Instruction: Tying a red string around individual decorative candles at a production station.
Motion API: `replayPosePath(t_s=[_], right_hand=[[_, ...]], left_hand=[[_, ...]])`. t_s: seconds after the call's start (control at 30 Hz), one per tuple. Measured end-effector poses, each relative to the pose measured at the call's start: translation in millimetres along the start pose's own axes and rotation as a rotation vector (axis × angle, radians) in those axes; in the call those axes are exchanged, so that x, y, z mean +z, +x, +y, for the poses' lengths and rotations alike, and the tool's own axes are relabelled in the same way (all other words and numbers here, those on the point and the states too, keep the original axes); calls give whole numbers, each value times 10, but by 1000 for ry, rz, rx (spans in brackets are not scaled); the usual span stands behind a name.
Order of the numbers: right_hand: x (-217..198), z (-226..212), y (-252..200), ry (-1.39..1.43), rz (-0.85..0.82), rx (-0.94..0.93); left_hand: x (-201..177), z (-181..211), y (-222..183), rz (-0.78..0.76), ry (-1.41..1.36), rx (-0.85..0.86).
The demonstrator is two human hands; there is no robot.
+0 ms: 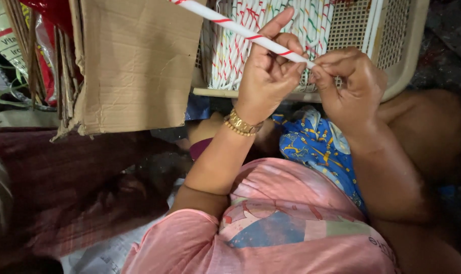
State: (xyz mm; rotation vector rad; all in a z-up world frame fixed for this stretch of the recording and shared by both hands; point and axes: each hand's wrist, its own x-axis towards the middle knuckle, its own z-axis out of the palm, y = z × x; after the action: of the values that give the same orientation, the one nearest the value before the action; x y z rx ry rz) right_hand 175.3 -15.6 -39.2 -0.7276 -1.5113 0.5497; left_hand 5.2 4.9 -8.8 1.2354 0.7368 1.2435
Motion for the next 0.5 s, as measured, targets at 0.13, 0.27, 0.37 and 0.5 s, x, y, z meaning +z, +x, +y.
replayPosePath(t_s=[0.13, 0.27, 0.37, 0.5], right_hand=[[7, 6, 30, 36, -31, 46], [-20, 26, 46, 46, -6, 305], [-50, 29, 39, -45, -33, 344], [-61, 90, -3, -211, -43, 251]], left_hand=[[54, -12, 0, 52, 43, 18], [-45, 57, -16, -72, 31, -18], [-32, 80, -7, -90, 140, 10], [15, 108, 85, -116, 202, 6]])
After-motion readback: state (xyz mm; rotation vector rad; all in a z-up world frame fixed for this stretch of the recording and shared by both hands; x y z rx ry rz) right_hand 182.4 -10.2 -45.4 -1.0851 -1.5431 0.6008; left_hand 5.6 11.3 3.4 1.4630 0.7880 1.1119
